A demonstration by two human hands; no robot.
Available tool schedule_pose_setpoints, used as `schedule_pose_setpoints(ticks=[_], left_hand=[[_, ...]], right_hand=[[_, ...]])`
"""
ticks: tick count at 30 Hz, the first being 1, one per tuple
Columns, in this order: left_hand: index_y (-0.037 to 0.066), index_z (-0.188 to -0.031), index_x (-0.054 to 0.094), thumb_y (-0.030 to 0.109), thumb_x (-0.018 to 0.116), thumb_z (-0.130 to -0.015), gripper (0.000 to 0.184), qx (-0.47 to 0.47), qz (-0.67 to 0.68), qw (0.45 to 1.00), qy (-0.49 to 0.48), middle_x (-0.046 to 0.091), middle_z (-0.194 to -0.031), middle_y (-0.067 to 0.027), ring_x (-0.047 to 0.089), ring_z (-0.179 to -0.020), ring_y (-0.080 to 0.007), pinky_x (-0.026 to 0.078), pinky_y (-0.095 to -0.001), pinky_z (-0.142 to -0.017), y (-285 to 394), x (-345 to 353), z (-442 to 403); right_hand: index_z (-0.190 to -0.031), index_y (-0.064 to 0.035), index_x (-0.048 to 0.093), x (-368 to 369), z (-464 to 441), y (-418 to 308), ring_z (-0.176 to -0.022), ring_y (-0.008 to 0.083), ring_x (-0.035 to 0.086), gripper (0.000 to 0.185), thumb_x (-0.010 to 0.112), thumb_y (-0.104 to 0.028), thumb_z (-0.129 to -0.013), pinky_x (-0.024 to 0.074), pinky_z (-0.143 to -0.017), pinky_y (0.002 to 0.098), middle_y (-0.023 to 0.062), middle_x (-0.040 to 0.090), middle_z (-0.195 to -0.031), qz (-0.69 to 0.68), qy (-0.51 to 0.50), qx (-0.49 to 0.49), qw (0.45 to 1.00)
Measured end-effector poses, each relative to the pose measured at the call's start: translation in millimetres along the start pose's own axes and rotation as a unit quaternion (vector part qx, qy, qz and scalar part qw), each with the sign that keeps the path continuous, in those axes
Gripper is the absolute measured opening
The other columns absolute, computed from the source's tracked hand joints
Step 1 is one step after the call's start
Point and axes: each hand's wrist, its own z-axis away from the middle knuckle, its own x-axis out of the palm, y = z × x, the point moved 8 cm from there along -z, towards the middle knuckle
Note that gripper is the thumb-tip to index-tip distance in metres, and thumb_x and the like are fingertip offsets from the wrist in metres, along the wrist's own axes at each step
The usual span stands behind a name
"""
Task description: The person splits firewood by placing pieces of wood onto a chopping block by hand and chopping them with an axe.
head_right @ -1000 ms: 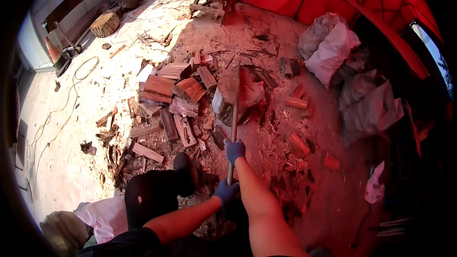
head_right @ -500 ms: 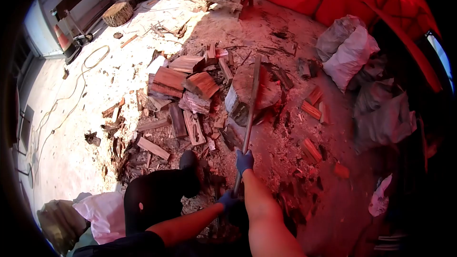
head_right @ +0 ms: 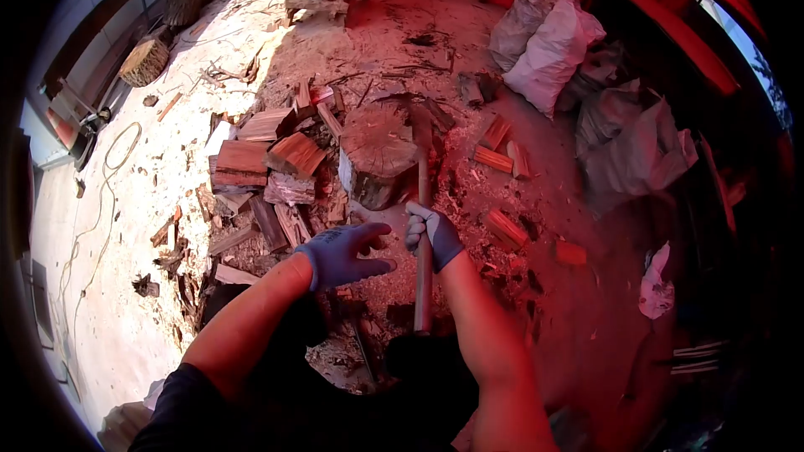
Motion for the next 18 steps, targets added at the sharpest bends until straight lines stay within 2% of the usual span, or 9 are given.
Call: schedule_pose_setpoints(ticks=[2, 4, 6, 8, 9, 11, 15, 17, 18], left_hand=[[0.002, -0.133, 0.050, 0.039, 0.072, -0.086, 0.062, -0.002, -0.017, 0.998, 0.054, 0.067, -0.109, -0.0138, 0.065, -0.097, -0.0208, 0.051, -0.0323, -0.086, -31.6, -56.4, -13.0], [0.000, -0.131, 0.050, 0.033, 0.071, -0.087, 0.059, -0.041, 0.091, 0.992, 0.076, 0.067, -0.112, -0.0149, 0.065, -0.098, -0.0224, 0.051, -0.0324, -0.086, -96.2, -87.1, -27.8], [-0.001, -0.132, 0.050, 0.037, 0.071, -0.085, 0.064, -0.190, 0.084, 0.973, 0.102, 0.066, -0.117, -0.0182, 0.065, -0.102, -0.0288, 0.051, -0.0354, -0.090, -203.7, -98.8, -32.6], [-0.002, -0.135, 0.049, 0.046, 0.071, -0.081, 0.076, -0.349, -0.067, 0.931, 0.078, 0.061, -0.126, -0.0229, 0.061, -0.115, -0.0346, 0.047, -0.0387, -0.098, -301.6, -96.6, -20.1], [-0.002, -0.136, 0.048, 0.049, 0.071, -0.078, 0.081, -0.371, -0.081, 0.922, 0.070, 0.058, -0.130, -0.0244, 0.056, -0.120, -0.0364, 0.044, -0.0397, -0.102, -331.7, -88.8, -18.2], [-0.002, -0.138, 0.047, 0.052, 0.071, -0.076, 0.085, -0.397, -0.069, 0.912, 0.077, 0.052, -0.137, -0.0267, 0.048, -0.130, -0.0381, 0.038, -0.0406, -0.109, -389.2, -69.5, -18.3], [-0.002, -0.144, 0.038, 0.052, 0.073, -0.077, 0.093, -0.440, 0.000, 0.881, 0.175, 0.047, -0.141, -0.0268, 0.046, -0.132, -0.0385, 0.038, -0.0430, -0.108, -457.8, -49.9, -46.2], [-0.005, -0.138, 0.042, 0.049, 0.076, -0.074, 0.090, -0.433, 0.118, 0.828, 0.337, 0.049, -0.138, -0.0288, 0.047, -0.130, -0.0406, 0.041, -0.0426, -0.105, -504.3, -54.6, -65.3], [-0.007, -0.137, 0.041, 0.048, 0.080, -0.072, 0.094, -0.457, 0.144, 0.805, 0.350, 0.053, -0.134, -0.0269, 0.053, -0.125, -0.0383, 0.044, -0.0413, -0.101, -511.1, -59.8, -74.0]], right_hand=[[-0.089, -0.0151, 0.051, -31.1, 17.0, -9.7, -0.046, 0.0033, 0.043, 0.010, 0.057, -0.017, -0.097, 0.0368, -0.044, 0.0234, -0.0101, 0.042, -0.059, 0.011, 0.059, -0.006, 0.998], [-0.086, -0.0163, 0.049, -48.1, 32.3, -13.9, -0.046, 0.0042, 0.042, 0.013, 0.055, -0.016, -0.098, 0.0373, -0.043, 0.0247, -0.0091, 0.040, -0.059, 0.013, 0.059, -0.024, 0.998], [-0.080, -0.0173, 0.045, -79.1, 38.5, -23.9, -0.046, 0.0042, 0.045, 0.021, 0.056, -0.016, -0.097, 0.0397, -0.043, 0.0257, -0.0098, 0.040, -0.058, -0.024, 0.109, -0.021, 0.994], [-0.075, -0.0191, 0.044, -87.5, 50.8, -28.2, -0.046, 0.0028, 0.046, 0.025, 0.052, -0.016, -0.098, 0.0412, -0.045, 0.0248, -0.0111, 0.036, -0.055, -0.079, 0.109, 0.000, 0.991], [-0.073, -0.0207, 0.043, -77.7, 51.3, -26.0, -0.046, 0.0022, 0.046, 0.027, 0.048, -0.020, -0.100, 0.0413, -0.046, 0.0239, -0.0123, 0.037, -0.054, -0.141, 0.008, 0.019, 0.990], [-0.070, -0.0227, 0.040, -74.1, 52.1, -25.1, -0.047, 0.0005, 0.046, 0.031, 0.043, -0.021, -0.101, 0.0421, -0.049, 0.0237, -0.0144, 0.037, -0.055, -0.166, -0.003, 0.021, 0.986], [-0.069, -0.0227, 0.038, -71.9, 44.0, -29.7, -0.049, 0.0002, 0.047, 0.031, 0.041, -0.020, -0.100, 0.0437, -0.052, 0.0253, -0.0146, 0.036, -0.055, -0.269, -0.023, 0.026, 0.963], [-0.069, -0.0227, 0.038, -70.7, 38.2, -26.5, -0.049, 0.0003, 0.046, 0.031, 0.041, -0.022, -0.100, 0.0438, -0.054, 0.0255, -0.0145, 0.035, -0.055, -0.271, -0.032, 0.033, 0.961], [-0.070, -0.0227, 0.037, -69.8, 35.0, -26.0, -0.050, 0.0004, 0.045, 0.031, 0.040, -0.023, -0.101, 0.0440, -0.056, 0.0257, -0.0145, 0.033, -0.056, -0.274, -0.043, 0.035, 0.960]])
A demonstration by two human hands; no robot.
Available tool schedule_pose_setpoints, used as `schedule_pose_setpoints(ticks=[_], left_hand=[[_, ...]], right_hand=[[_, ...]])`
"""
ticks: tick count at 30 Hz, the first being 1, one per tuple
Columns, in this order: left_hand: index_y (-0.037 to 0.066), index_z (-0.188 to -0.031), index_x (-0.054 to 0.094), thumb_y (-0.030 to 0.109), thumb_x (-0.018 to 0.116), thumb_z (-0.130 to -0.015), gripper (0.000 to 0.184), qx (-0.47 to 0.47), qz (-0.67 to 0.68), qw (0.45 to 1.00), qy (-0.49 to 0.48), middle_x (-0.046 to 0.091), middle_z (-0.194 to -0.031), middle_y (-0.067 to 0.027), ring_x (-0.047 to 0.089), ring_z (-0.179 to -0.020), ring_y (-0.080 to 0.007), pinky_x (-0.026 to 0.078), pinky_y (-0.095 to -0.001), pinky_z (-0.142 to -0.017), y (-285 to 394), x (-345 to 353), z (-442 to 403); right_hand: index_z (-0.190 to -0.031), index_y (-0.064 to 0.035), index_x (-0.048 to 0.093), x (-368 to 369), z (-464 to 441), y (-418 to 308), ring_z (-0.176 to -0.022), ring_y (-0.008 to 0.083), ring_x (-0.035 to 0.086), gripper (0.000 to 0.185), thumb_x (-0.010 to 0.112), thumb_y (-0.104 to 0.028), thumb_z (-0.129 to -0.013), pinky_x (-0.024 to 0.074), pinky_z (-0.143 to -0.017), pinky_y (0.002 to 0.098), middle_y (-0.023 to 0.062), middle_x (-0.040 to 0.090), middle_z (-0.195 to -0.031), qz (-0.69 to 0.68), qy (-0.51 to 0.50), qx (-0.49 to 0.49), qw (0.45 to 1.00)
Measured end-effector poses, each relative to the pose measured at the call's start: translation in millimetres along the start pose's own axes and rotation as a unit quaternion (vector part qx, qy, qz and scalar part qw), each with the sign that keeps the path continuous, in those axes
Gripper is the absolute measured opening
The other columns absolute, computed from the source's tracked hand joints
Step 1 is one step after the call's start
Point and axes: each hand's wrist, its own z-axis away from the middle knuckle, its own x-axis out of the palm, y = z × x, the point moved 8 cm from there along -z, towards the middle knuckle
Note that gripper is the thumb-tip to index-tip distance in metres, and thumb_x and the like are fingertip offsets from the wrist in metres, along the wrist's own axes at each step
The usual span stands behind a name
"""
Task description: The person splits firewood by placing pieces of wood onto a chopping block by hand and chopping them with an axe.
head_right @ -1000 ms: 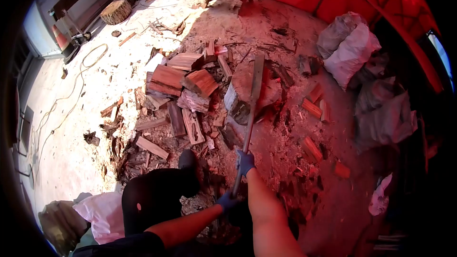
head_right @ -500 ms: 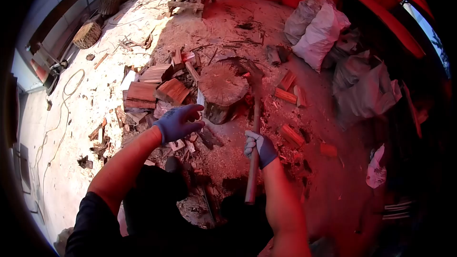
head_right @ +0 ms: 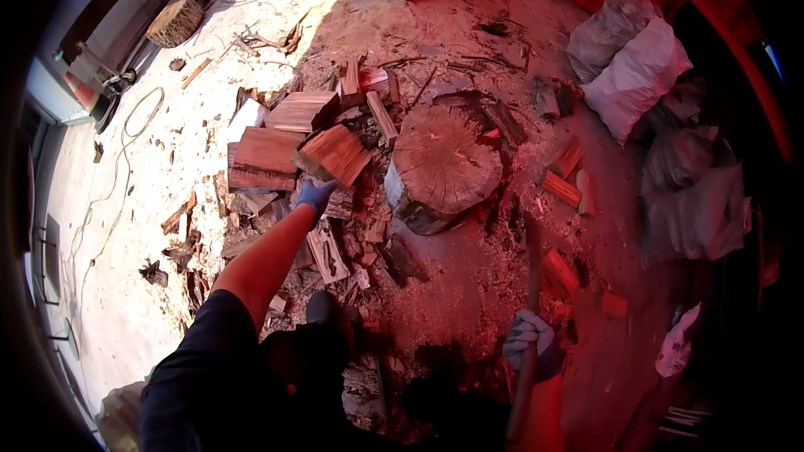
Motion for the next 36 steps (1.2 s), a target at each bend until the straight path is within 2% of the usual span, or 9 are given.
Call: schedule_pose_setpoints(ticks=[5, 9, 11, 16, 21, 22, 26, 32, 36], left_hand=[[-0.007, -0.125, 0.053, 0.038, 0.085, -0.072, 0.077, -0.081, 0.340, 0.937, 0.025, 0.064, -0.116, -0.0173, 0.063, -0.096, -0.0312, 0.051, -0.0415, -0.084, -43.1, 78.8, -85.7], [-0.004, -0.116, 0.060, 0.030, 0.085, -0.073, 0.060, -0.216, 0.323, 0.919, 0.069, 0.066, -0.111, -0.0136, 0.064, -0.090, -0.0297, 0.053, -0.0411, -0.080, -86.5, 97.4, -127.2], [-0.002, -0.113, 0.063, 0.026, 0.084, -0.073, 0.053, -0.199, 0.481, 0.852, -0.057, 0.066, -0.110, -0.0117, 0.065, -0.089, -0.0264, 0.054, -0.0385, -0.078, -55.8, 94.9, -108.0], [-0.001, -0.110, 0.063, 0.017, 0.082, -0.071, 0.047, -0.173, 0.458, 0.872, 0.017, 0.066, -0.096, -0.0095, 0.063, -0.077, -0.0230, 0.054, -0.0401, -0.067, 16.9, 17.7, -31.9], [-0.001, -0.078, 0.057, 0.017, 0.082, -0.067, 0.032, 0.028, 0.326, 0.942, 0.078, 0.063, -0.070, -0.0073, 0.058, -0.057, -0.0174, 0.049, -0.0320, -0.054, 49.6, -56.6, -56.2], [-0.003, -0.079, 0.057, 0.016, 0.082, -0.068, 0.033, 0.099, 0.423, 0.900, 0.019, 0.063, -0.070, -0.0076, 0.059, -0.059, -0.0153, 0.049, -0.0306, -0.055, 86.2, -68.2, -37.4], [-0.006, -0.091, 0.057, 0.017, 0.081, -0.069, 0.040, 0.267, 0.160, 0.950, -0.011, 0.063, -0.079, -0.0073, 0.062, -0.068, -0.0145, 0.051, -0.0286, -0.061, 204.0, -133.7, 10.3], [-0.002, -0.110, 0.060, 0.016, 0.081, -0.068, 0.051, 0.480, -0.031, 0.869, -0.115, 0.063, -0.093, -0.0074, 0.060, -0.087, -0.0154, 0.050, -0.0317, -0.079, 368.1, -104.7, 146.9], [0.002, -0.131, 0.054, 0.028, 0.079, -0.074, 0.067, 0.611, -0.246, 0.731, -0.177, 0.058, -0.117, -0.0172, 0.059, -0.109, -0.0334, 0.047, -0.0385, -0.095, 392.6, -13.2, 156.3]], right_hand=[[-0.071, -0.0223, 0.037, -19.2, -25.0, 15.1, -0.051, 0.0009, 0.037, 0.030, 0.037, -0.023, -0.102, 0.0395, -0.062, 0.0245, -0.0140, 0.029, -0.058, -0.014, -0.002, 0.043, 0.999], [-0.070, -0.0230, 0.037, -6.1, -33.1, 21.1, -0.049, 0.0004, 0.035, 0.030, 0.039, -0.022, -0.100, 0.0382, -0.060, 0.0242, -0.0147, 0.027, -0.057, -0.044, 0.006, 0.026, 0.999], [-0.070, -0.0231, 0.037, -1.3, -34.4, 18.4, -0.048, 0.0002, 0.035, 0.030, 0.040, -0.021, -0.100, 0.0379, -0.059, 0.0243, -0.0148, 0.027, -0.057, -0.053, 0.015, 0.015, 0.998], [-0.068, -0.0232, 0.038, -3.5, -30.3, 17.6, -0.047, 0.0001, 0.036, 0.030, 0.044, -0.017, -0.097, 0.0374, -0.057, 0.0239, -0.0156, 0.028, -0.056, -0.046, 0.065, -0.002, 0.997], [-0.069, -0.0225, 0.038, -18.7, -27.4, 7.6, -0.047, 0.0006, 0.039, 0.030, 0.045, -0.016, -0.097, 0.0372, -0.053, 0.0239, -0.0154, 0.033, -0.056, -0.011, 0.113, -0.013, 0.993], [-0.069, -0.0223, 0.039, -17.9, -26.2, 7.7, -0.047, 0.0007, 0.040, 0.030, 0.046, -0.016, -0.097, 0.0371, -0.052, 0.0239, -0.0151, 0.035, -0.057, -0.010, 0.104, -0.012, 0.994], [-0.072, -0.0216, 0.044, -23.9, -20.9, -0.3, -0.047, 0.0010, 0.043, 0.026, 0.052, -0.014, -0.096, 0.0369, -0.049, 0.0235, -0.0147, 0.039, -0.058, 0.073, 0.214, -0.075, 0.971], [-0.076, -0.0188, 0.046, -13.4, -23.7, 1.4, -0.049, 0.0016, 0.043, 0.022, 0.057, -0.012, -0.093, 0.0367, -0.048, 0.0231, -0.0119, 0.041, -0.061, 0.109, 0.215, -0.115, 0.964], [-0.075, -0.0184, 0.047, -15.0, -21.6, 0.9, -0.047, 0.0014, 0.044, 0.022, 0.056, -0.013, -0.094, 0.0384, -0.047, 0.0231, -0.0123, 0.043, -0.059, 0.091, 0.217, -0.113, 0.965]])
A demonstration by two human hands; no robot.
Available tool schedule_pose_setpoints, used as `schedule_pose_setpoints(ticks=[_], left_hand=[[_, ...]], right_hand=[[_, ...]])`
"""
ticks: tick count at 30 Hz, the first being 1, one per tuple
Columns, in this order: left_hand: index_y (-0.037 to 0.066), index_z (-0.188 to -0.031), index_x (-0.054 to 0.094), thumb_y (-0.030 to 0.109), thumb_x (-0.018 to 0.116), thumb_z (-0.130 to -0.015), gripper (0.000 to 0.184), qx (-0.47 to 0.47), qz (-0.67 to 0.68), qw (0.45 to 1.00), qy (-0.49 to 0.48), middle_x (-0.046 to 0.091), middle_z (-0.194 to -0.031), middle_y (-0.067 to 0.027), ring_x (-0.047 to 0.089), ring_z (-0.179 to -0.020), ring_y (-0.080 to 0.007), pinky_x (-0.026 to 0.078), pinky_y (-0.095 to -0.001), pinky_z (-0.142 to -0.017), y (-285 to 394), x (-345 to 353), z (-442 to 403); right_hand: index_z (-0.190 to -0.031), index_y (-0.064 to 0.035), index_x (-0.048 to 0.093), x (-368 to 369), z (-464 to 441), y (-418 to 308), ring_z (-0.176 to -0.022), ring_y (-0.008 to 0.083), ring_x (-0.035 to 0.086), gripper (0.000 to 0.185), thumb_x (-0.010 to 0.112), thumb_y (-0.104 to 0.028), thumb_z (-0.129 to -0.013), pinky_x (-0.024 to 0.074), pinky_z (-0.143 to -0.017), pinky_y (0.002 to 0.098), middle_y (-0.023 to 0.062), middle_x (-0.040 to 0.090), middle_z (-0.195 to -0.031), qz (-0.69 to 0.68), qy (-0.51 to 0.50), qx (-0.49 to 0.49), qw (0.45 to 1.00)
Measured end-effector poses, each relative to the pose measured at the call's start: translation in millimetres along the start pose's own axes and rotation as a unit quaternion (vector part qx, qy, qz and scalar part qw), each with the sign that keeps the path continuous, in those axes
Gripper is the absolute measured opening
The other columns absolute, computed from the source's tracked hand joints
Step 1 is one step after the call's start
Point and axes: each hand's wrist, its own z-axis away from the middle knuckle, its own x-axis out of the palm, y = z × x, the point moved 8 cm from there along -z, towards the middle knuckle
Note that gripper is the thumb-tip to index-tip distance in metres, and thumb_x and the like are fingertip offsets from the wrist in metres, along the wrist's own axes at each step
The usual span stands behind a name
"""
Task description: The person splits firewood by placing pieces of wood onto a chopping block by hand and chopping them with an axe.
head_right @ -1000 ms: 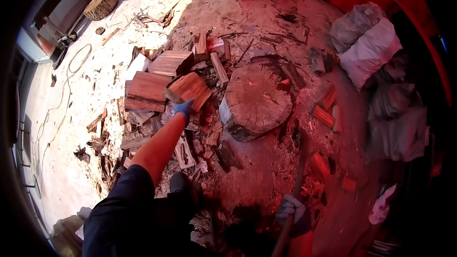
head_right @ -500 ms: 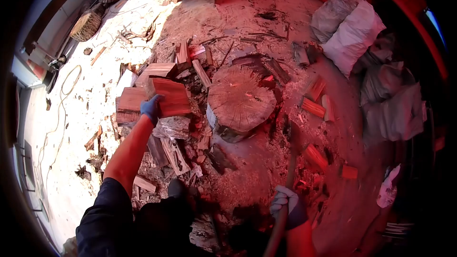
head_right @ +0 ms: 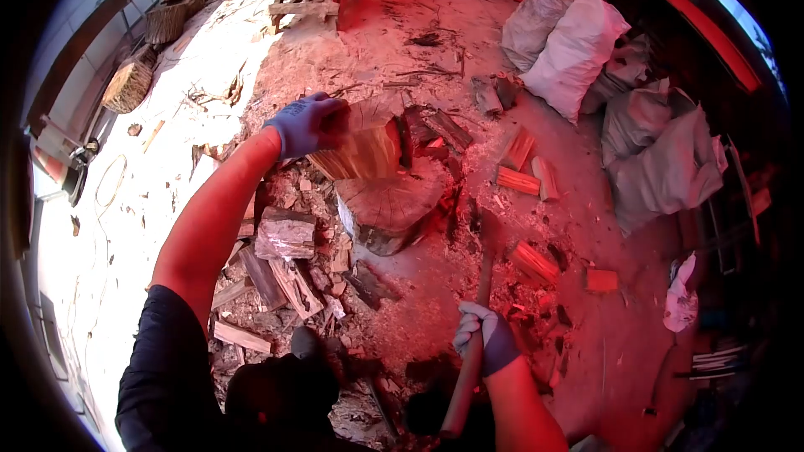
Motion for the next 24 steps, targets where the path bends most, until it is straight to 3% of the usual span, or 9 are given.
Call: schedule_pose_setpoints(ticks=[3, 12, 14, 16, 18, 20, 22, 23, 24], left_hand=[[0.006, -0.136, 0.050, 0.032, 0.075, -0.079, 0.067, 0.011, -0.088, 0.994, -0.061, 0.056, -0.122, -0.0182, 0.057, -0.114, -0.0365, 0.046, -0.0418, -0.098, 0.5, 70.7, -21.9], [0.015, -0.147, 0.037, 0.039, 0.073, -0.079, 0.081, -0.072, -0.079, 0.993, -0.052, 0.050, -0.134, -0.0179, 0.053, -0.121, -0.0371, 0.043, -0.0426, -0.100, 4.9, 79.2, -18.1], [0.015, -0.147, 0.037, 0.041, 0.075, -0.077, 0.083, -0.078, -0.079, 0.994, -0.017, 0.050, -0.135, -0.0175, 0.050, -0.123, -0.0369, 0.041, -0.0446, -0.102, 13.1, 78.9, -7.7], [0.013, -0.144, 0.040, 0.040, 0.076, -0.076, 0.082, -0.057, -0.114, 0.981, 0.149, 0.050, -0.134, -0.0170, 0.047, -0.125, -0.0376, 0.038, -0.0468, -0.104, 38.5, 59.2, 14.5], [0.007, -0.138, 0.046, 0.040, 0.075, -0.077, 0.075, -0.012, -0.091, 0.981, 0.171, 0.050, -0.134, -0.0171, 0.046, -0.124, -0.0374, 0.037, -0.0471, -0.103, 82.9, 64.6, 43.4], [0.006, -0.130, 0.051, 0.044, 0.071, -0.082, 0.064, -0.036, 0.150, 0.988, -0.015, 0.055, -0.122, -0.0131, 0.050, -0.114, -0.0286, 0.041, -0.0401, -0.095, 132.3, 102.5, 75.1], [0.004, -0.122, 0.057, 0.047, 0.066, -0.087, 0.057, -0.126, 0.406, 0.845, -0.325, 0.060, -0.111, -0.0091, 0.055, -0.104, -0.0198, 0.045, -0.0331, -0.088, 205.2, 161.8, 137.7], [0.003, -0.118, 0.059, 0.049, 0.064, -0.089, 0.055, -0.180, 0.445, 0.760, -0.438, 0.063, -0.105, -0.0071, 0.057, -0.099, -0.0154, 0.046, -0.0296, -0.084, 242.9, 183.9, 176.7], [0.002, -0.114, 0.062, 0.051, 0.062, -0.092, 0.054, -0.220, 0.431, 0.729, -0.484, 0.066, -0.100, -0.0052, 0.059, -0.093, -0.0110, 0.048, -0.0261, -0.080, 271.9, 196.7, 210.2]], right_hand=[[-0.074, -0.0179, 0.047, 0.3, 2.2, -3.1, -0.045, 0.0013, 0.045, 0.024, 0.056, -0.013, -0.095, 0.0401, -0.046, 0.0233, -0.0126, 0.044, -0.057, 0.012, 0.000, -0.007, 1.000], [-0.074, -0.0174, 0.046, 9.8, 1.9, 1.5, -0.047, 0.0007, 0.046, 0.023, 0.056, -0.013, -0.095, 0.0413, -0.048, 0.0230, -0.0124, 0.042, -0.057, 0.009, -0.027, -0.003, 1.000], [-0.074, -0.0172, 0.046, 9.3, 1.0, 3.0, -0.047, 0.0010, 0.045, 0.023, 0.056, -0.013, -0.094, 0.0414, -0.048, 0.0231, -0.0118, 0.042, -0.057, 0.036, 0.004, -0.016, 0.999], [-0.074, -0.0175, 0.045, -2.2, -8.4, 3.0, -0.048, 0.0045, 0.045, 0.023, 0.058, -0.016, -0.094, 0.0414, -0.048, 0.0257, -0.0102, 0.041, -0.059, 0.031, 0.016, -0.002, 0.999], [-0.074, -0.0172, 0.044, -1.7, -11.7, 2.9, -0.049, 0.0047, 0.045, 0.023, 0.058, -0.016, -0.093, 0.0413, -0.048, 0.0256, -0.0094, 0.042, -0.059, 0.071, -0.009, -0.035, 0.997], [-0.073, -0.0161, 0.044, -8.4, -23.5, 3.6, -0.049, 0.0073, 0.045, 0.024, 0.057, -0.015, -0.093, 0.0412, -0.048, 0.0267, -0.0071, 0.042, -0.059, 0.077, -0.017, -0.032, 0.996], [-0.072, -0.0144, 0.044, -12.2, -29.3, 8.2, -0.048, 0.0113, 0.044, 0.023, 0.056, -0.014, -0.092, 0.0410, -0.047, 0.0282, -0.0038, 0.042, -0.059, 0.087, -0.003, -0.065, 0.994], [-0.068, -0.0153, 0.044, -7.0, -24.1, 10.0, -0.046, 0.0098, 0.045, 0.027, 0.056, -0.013, -0.091, 0.0406, -0.046, 0.0279, -0.0057, 0.043, -0.055, 0.161, 0.012, -0.125, 0.979], [-0.068, -0.0149, 0.044, -7.9, -34.0, 18.5, -0.046, 0.0130, 0.043, 0.026, 0.055, -0.013, -0.091, 0.0408, -0.047, 0.0308, -0.0037, 0.044, -0.055, 0.172, -0.026, -0.100, 0.980]])
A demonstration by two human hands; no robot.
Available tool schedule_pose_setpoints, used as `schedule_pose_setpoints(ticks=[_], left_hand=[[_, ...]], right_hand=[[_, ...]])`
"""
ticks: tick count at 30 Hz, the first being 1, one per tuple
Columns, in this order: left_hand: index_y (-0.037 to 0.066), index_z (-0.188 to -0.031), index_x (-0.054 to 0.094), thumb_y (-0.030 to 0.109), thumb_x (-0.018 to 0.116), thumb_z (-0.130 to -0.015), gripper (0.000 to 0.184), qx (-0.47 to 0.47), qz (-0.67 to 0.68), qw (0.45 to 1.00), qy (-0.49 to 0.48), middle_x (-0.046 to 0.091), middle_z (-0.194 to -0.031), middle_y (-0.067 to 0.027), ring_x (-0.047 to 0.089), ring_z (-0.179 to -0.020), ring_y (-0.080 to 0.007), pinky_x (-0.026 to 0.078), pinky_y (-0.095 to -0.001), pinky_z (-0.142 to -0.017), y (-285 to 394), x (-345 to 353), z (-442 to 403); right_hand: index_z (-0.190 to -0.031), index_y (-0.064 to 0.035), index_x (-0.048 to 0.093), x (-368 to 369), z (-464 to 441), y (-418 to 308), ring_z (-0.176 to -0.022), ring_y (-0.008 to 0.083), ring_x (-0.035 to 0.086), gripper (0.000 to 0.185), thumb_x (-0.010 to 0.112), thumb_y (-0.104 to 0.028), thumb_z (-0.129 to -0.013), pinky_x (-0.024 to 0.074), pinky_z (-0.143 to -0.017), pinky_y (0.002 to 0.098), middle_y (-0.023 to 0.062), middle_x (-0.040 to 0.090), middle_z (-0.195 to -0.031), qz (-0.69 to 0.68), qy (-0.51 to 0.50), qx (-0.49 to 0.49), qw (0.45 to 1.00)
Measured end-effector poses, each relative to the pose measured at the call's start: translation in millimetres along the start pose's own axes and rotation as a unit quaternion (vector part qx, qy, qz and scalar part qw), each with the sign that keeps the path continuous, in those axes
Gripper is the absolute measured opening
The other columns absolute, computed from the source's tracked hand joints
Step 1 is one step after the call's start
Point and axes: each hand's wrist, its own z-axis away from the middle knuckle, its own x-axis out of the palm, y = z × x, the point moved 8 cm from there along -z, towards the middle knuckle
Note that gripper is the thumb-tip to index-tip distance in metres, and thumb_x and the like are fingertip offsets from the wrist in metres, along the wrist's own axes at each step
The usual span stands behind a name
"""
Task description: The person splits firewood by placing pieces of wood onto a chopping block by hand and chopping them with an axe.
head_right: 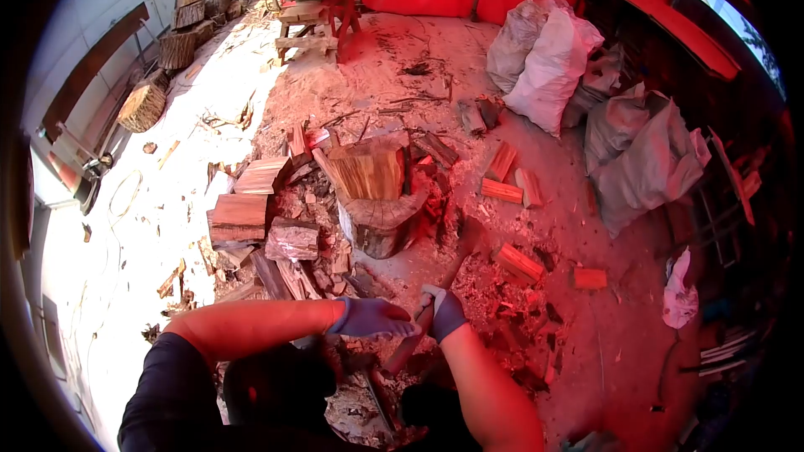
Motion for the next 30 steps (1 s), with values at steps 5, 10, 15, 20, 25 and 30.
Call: schedule_pose_setpoints(ticks=[5, 10, 15, 20, 25, 30], left_hand=[[0.001, -0.097, 0.058, 0.021, 0.068, -0.088, 0.024, -0.035, 0.230, 0.947, 0.221, 0.057, -0.069, -0.0065, 0.055, -0.051, -0.0154, 0.041, -0.0303, -0.043, -36.3, 70.8, 7.1], [0.001, -0.105, 0.056, 0.020, 0.070, -0.086, 0.030, 0.101, 0.217, 0.941, 0.241, 0.057, -0.067, -0.0051, 0.053, -0.049, -0.0139, 0.041, -0.0296, -0.043, -54.5, 109.4, 27.8], [0.005, -0.116, 0.052, 0.012, 0.068, -0.088, 0.033, 0.263, 0.317, 0.878, 0.244, 0.056, -0.077, -0.0011, 0.054, -0.059, -0.0095, 0.043, -0.0243, -0.049, -26.6, 175.1, 85.2], [0.008, -0.133, 0.046, 0.019, 0.066, -0.092, 0.047, 0.408, 0.251, 0.853, 0.207, 0.058, -0.088, -0.0009, 0.052, -0.068, -0.0058, 0.044, -0.0224, -0.059, 44.6, 177.8, 116.6], [0.004, -0.095, 0.062, 0.018, 0.063, -0.084, 0.018, 0.482, 0.052, 0.784, 0.388, 0.062, -0.076, -0.0080, 0.057, -0.070, -0.0141, 0.049, -0.0318, -0.068, 201.1, 65.4, 179.7], [0.004, -0.093, 0.065, 0.018, 0.062, -0.082, 0.018, 0.521, 0.020, 0.713, 0.470, 0.062, -0.071, -0.0083, 0.056, -0.065, -0.0125, 0.048, -0.0313, -0.064, 220.9, -15.1, 197.9]], right_hand=[[-0.070, -0.0144, 0.045, -38.2, -33.8, 43.9, -0.045, 0.0163, 0.041, 0.024, 0.056, -0.015, -0.091, 0.0408, -0.047, 0.0329, -0.0015, 0.043, -0.054, 0.051, 0.095, -0.049, 0.993], [-0.071, -0.0150, 0.044, -13.5, 17.4, 58.7, -0.045, 0.0162, 0.041, 0.026, 0.060, -0.021, -0.091, 0.0403, -0.047, 0.0335, -0.0013, 0.042, -0.054, 0.013, 0.052, -0.049, 0.997], [-0.072, -0.0167, 0.045, 63.0, 133.5, 39.0, -0.046, 0.0137, 0.040, 0.028, 0.060, -0.025, -0.094, 0.0368, -0.047, 0.0318, -0.0032, 0.039, -0.057, -0.050, -0.134, -0.106, 0.984], [-0.087, -0.0085, 0.050, 164.1, 294.4, -34.0, -0.046, 0.0130, 0.045, 0.018, 0.065, -0.018, -0.091, 0.0409, -0.045, 0.0309, -0.0001, 0.043, -0.060, 0.152, -0.198, -0.398, 0.883], [-0.089, -0.0052, 0.052, 302.3, 421.9, -130.5, -0.040, 0.0087, 0.044, 0.016, 0.066, -0.013, -0.090, 0.0385, -0.039, 0.0249, -0.0002, 0.048, -0.058, 0.241, -0.191, -0.690, 0.655], [-0.087, -0.0046, 0.052, 349.7, 398.0, -145.2, -0.044, 0.0080, 0.049, 0.016, 0.066, -0.012, -0.088, 0.0411, -0.041, 0.0246, 0.0007, 0.052, -0.061, 0.237, -0.164, -0.757, 0.586]])
